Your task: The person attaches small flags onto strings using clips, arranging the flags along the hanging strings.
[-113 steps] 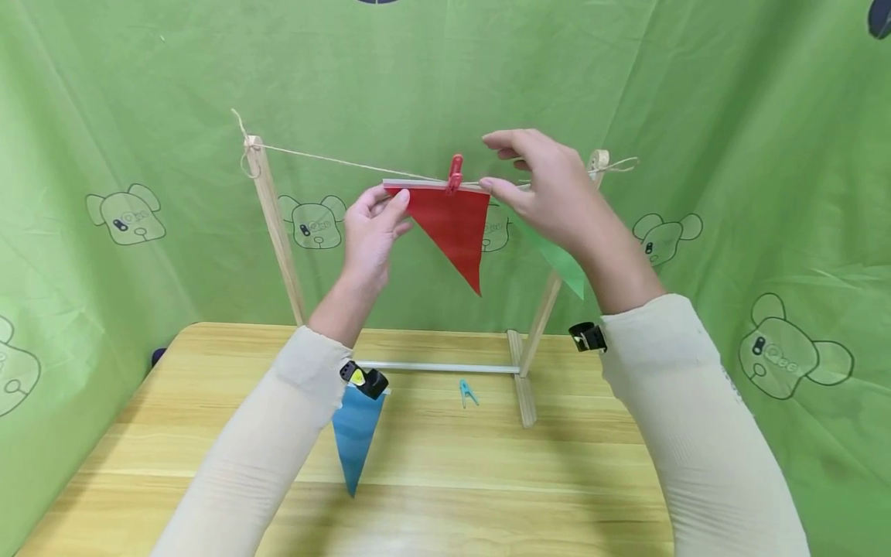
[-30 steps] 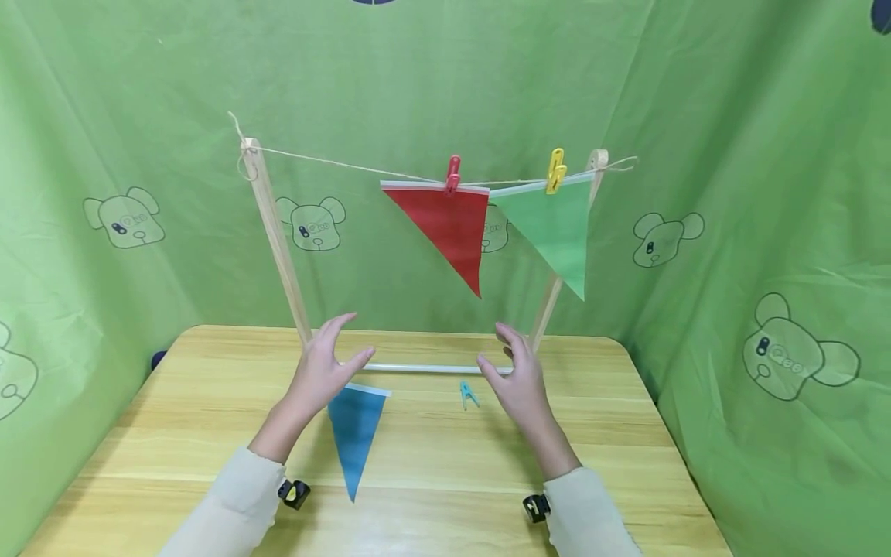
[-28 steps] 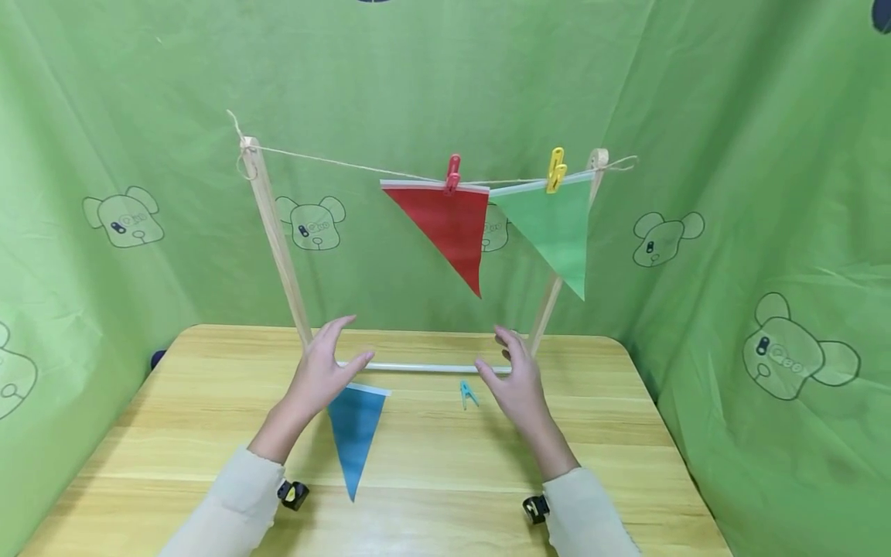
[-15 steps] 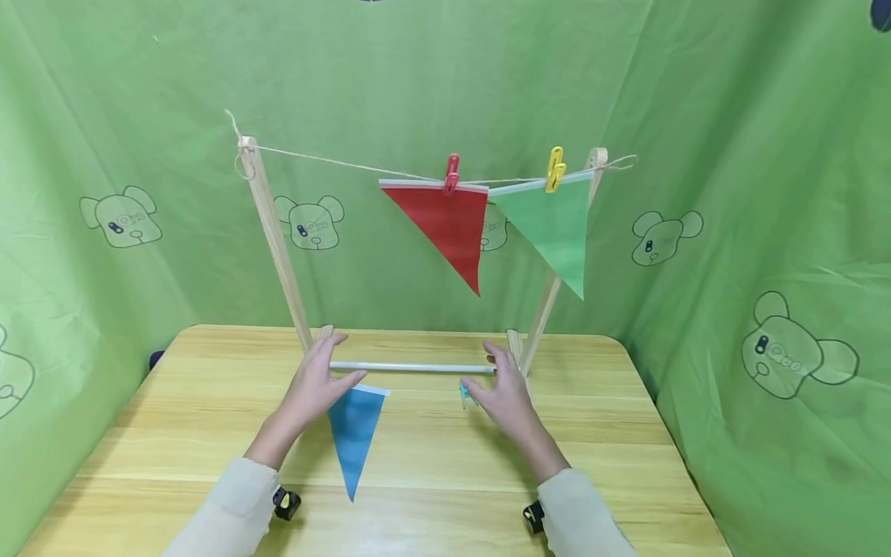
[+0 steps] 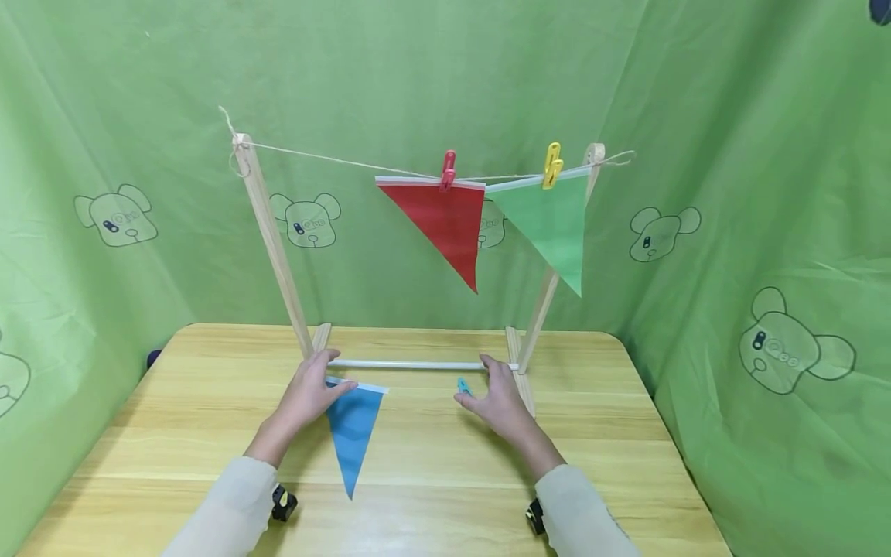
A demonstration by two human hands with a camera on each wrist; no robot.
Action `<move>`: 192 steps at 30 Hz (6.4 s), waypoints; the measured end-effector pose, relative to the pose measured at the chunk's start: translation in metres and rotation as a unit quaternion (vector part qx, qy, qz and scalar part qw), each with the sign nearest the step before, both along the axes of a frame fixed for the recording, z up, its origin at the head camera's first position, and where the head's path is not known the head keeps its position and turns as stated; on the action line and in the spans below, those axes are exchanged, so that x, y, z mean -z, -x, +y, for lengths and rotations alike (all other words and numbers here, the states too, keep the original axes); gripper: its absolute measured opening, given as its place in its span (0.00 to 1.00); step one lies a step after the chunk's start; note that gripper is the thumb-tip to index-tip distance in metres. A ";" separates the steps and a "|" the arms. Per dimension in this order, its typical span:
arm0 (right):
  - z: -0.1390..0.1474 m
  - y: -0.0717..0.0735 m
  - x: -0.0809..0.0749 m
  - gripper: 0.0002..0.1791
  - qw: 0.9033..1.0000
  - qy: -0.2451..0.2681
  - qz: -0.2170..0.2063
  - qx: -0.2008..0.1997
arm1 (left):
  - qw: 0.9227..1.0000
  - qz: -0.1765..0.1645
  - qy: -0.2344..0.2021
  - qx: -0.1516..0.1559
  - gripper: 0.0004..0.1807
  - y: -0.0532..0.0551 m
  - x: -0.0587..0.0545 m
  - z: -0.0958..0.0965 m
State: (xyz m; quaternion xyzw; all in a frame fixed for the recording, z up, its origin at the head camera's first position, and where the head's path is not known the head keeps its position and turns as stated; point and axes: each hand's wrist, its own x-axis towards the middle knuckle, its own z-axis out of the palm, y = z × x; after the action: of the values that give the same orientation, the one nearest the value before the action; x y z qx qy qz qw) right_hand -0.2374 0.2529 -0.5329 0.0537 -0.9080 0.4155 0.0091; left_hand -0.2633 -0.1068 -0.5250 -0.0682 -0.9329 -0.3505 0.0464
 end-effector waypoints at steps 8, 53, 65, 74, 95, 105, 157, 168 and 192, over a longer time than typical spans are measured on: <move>-0.001 0.000 0.012 0.52 0.999 -0.020 -0.026 -0.002 | 0.999 0.011 0.044 0.018 0.32 0.000 0.013 -0.006; -0.008 0.008 0.032 0.31 0.995 -0.100 -0.017 0.023 | 0.991 0.044 0.125 0.022 0.22 0.011 0.030 -0.014; -0.009 0.009 0.033 0.27 0.994 -0.107 -0.009 0.032 | 0.990 0.048 0.130 0.033 0.16 0.013 0.029 -0.014; -0.010 0.011 0.035 0.26 0.993 -0.114 -0.011 0.039 | 0.987 0.053 0.141 0.046 0.12 0.013 0.025 -0.015; -0.013 0.012 0.034 0.23 0.991 -0.124 0.007 0.043 | 0.987 0.045 0.143 0.063 0.04 0.013 0.025 -0.017; -0.009 0.012 0.034 0.21 0.992 -0.117 0.011 0.037 | 0.985 0.064 0.144 0.076 0.03 0.013 0.028 -0.017; 0.010 0.001 0.018 0.20 0.999 0.026 -0.034 0.016 | 0.994 0.065 -0.033 0.087 0.07 0.000 0.014 -0.018; 0.007 -0.001 0.005 0.20 0.999 0.043 -0.031 0.012 | 0.991 0.069 -0.055 0.096 0.08 -0.003 0.004 -0.015; 0.009 -0.008 -0.026 0.18 0.997 0.072 0.031 0.019 | 0.987 0.047 -0.118 0.098 0.04 -0.010 -0.021 -0.010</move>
State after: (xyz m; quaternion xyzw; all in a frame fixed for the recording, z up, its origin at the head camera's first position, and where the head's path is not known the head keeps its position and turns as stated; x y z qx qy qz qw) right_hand -0.2297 0.2624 -0.5067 0.0485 -0.8757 0.4779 0.0493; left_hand -0.2533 -0.1169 -0.5036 -0.1699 -0.8707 -0.4572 0.0627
